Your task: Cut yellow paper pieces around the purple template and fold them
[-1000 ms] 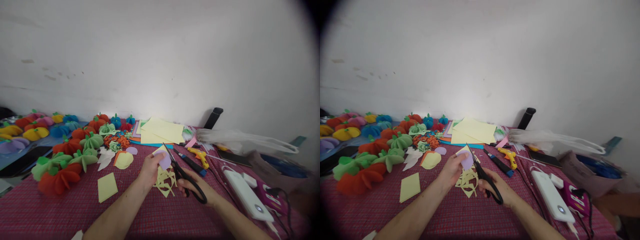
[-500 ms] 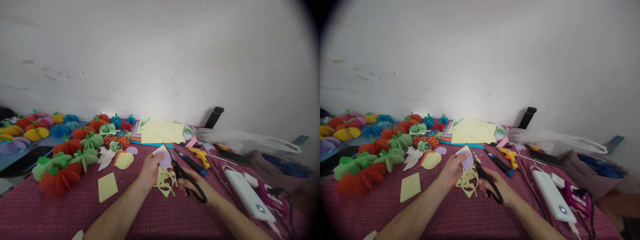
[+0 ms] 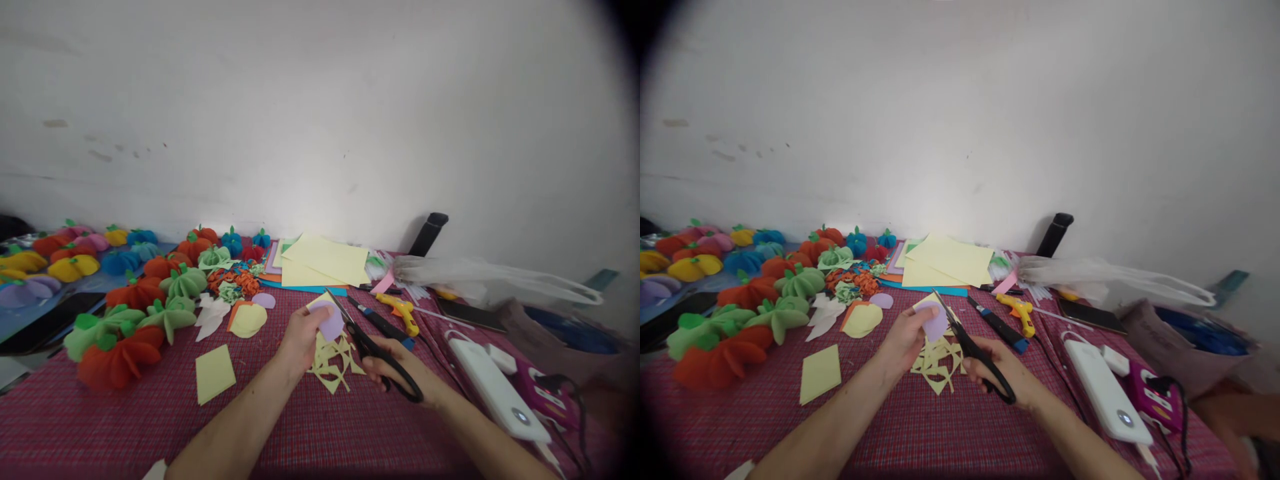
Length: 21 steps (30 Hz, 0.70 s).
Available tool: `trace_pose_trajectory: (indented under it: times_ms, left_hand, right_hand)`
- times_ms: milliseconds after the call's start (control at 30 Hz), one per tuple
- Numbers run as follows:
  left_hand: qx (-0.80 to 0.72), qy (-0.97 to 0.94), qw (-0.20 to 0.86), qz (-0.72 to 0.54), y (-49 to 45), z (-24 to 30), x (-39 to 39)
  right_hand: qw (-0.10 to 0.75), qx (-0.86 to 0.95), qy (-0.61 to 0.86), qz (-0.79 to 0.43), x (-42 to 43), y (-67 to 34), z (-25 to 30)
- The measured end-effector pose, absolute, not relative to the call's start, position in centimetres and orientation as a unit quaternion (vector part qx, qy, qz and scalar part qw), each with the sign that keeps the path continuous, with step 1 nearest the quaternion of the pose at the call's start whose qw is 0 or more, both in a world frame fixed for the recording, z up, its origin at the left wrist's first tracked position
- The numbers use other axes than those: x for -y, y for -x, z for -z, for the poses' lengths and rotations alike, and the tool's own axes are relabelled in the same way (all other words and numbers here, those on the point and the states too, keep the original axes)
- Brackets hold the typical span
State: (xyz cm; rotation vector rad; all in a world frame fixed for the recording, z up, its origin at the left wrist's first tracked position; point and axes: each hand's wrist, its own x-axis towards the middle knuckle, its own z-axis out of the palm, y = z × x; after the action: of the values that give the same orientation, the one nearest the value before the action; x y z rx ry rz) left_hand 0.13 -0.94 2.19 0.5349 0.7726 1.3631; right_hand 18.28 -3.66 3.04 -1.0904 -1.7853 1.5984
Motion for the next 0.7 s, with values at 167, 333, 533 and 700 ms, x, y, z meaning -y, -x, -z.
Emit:
trace_pose_trajectory:
  times_ms: [167,333,533,700]
  left_hand:
    - [-0.351,-0.245,0.673,-0.604,-0.2,-2.2,1.0]
    - [-0.357,-0.256,0.671,-0.597,-0.2,-2.1,0.9]
    - [-0.360,-0.276,0.675,-0.582,-0.1,-1.9,1.0]
    - [-0.365,-0.287,0.684,-0.563,-0.3,-2.0,1.3]
  right_hand:
    - [0.231,0.676,0.404,-0.571,3.4,-19.0,-3.2]
    - [0.213,0.681,0.424,-0.558,3.2,-19.7,-3.4]
    - [0.186,0.702,0.431,-0.536,3.2,-20.6,-4.1]
    - [0.164,0.726,0.417,-0.522,3.1,-21.6,-4.3]
